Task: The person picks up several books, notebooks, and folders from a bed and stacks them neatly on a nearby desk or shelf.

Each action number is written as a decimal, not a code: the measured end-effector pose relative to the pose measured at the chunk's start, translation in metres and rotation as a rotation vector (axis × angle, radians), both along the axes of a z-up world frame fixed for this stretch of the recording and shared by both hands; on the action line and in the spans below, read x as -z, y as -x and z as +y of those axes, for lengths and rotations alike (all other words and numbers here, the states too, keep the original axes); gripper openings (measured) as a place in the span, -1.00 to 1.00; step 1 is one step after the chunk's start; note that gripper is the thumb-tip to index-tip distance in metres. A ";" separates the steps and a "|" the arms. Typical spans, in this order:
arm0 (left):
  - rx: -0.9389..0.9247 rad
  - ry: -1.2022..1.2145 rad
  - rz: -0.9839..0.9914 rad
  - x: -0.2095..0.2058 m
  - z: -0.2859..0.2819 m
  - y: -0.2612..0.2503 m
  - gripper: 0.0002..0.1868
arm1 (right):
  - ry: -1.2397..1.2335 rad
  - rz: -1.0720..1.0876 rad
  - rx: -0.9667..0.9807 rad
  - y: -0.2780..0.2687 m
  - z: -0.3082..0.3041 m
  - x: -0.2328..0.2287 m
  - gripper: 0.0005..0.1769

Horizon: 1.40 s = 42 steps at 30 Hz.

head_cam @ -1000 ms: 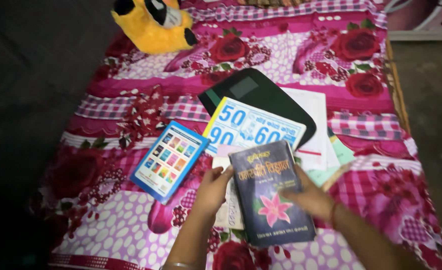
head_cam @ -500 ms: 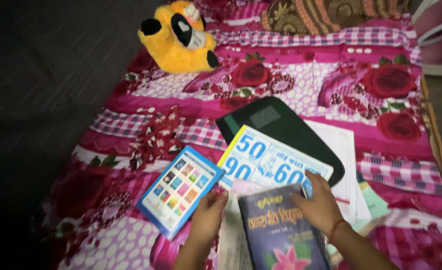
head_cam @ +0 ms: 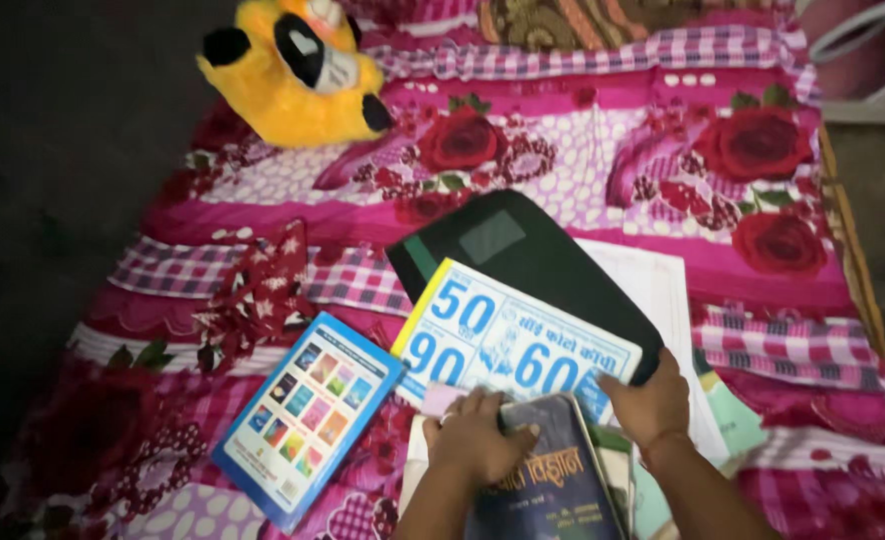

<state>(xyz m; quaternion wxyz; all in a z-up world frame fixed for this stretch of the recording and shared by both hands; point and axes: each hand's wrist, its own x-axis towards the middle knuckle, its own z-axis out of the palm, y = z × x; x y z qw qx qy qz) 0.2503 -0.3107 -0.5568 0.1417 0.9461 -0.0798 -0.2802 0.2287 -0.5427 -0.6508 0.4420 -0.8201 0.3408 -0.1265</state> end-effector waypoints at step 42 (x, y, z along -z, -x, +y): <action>-0.827 1.250 0.309 -0.022 0.034 0.014 0.20 | -0.407 -0.302 -0.548 0.086 -0.039 -0.222 -0.45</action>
